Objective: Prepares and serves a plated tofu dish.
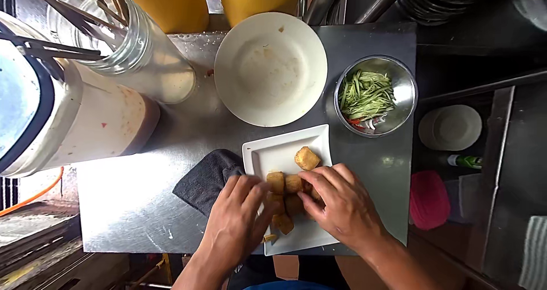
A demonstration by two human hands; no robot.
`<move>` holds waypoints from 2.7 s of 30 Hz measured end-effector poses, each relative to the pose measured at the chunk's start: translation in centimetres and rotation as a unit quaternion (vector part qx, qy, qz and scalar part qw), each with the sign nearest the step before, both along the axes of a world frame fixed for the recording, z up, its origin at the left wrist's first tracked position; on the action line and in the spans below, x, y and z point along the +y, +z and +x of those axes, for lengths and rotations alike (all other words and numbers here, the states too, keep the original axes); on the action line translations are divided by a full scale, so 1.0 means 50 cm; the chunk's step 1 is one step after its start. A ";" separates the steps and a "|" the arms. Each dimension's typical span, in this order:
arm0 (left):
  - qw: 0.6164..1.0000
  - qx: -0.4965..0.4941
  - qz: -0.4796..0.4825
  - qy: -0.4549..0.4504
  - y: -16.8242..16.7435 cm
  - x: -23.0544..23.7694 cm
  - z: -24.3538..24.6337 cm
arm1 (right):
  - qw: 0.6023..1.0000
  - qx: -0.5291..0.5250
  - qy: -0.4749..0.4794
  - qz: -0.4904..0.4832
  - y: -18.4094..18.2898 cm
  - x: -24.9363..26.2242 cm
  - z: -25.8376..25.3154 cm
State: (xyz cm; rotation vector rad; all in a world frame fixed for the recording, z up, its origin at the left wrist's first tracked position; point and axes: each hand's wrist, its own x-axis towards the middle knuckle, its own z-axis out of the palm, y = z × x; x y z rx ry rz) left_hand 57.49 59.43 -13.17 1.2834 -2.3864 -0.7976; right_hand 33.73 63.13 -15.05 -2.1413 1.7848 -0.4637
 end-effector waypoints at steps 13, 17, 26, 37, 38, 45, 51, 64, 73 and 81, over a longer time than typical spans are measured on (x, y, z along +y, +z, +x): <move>0.998 0.047 -0.034 -0.035 -0.063 0.183 -0.017 | 0.993 0.028 -0.108 0.048 0.013 0.170 0.027; 0.997 0.029 -0.041 -0.063 -0.061 0.191 -0.006 | 0.986 -0.005 -0.154 0.065 0.009 0.189 0.056; 0.990 -0.012 -0.138 0.041 -0.083 0.171 -0.034 | 0.977 -0.092 -0.188 0.041 -0.012 0.165 0.058; 0.986 -0.014 -0.164 -0.024 -0.072 0.088 -0.024 | 0.961 -0.127 -0.244 0.020 0.002 0.158 0.013; 0.988 -0.009 -0.150 -0.022 -0.071 0.078 -0.029 | 0.963 -0.100 -0.248 0.026 0.004 0.150 0.004; 0.995 -0.044 -0.055 -0.072 -0.058 -0.038 -0.102 | 0.971 -0.014 -0.228 0.070 0.009 0.093 0.012; 0.989 -0.035 -0.052 -0.136 -0.041 -0.070 -0.121 | 0.965 -0.059 -0.250 0.057 0.011 0.134 -0.002; 0.986 -0.091 0.019 -0.136 -0.019 -0.131 -0.174 | 0.954 -0.066 -0.291 0.031 -0.012 0.137 0.042; 0.990 0.000 0.037 -0.137 0.030 -0.204 -0.173 | 0.962 -0.003 -0.253 0.098 0.019 0.061 0.013; 0.990 0.050 0.105 -0.076 0.045 -0.184 -0.171 | 0.919 0.117 -0.224 0.301 0.068 -0.040 0.055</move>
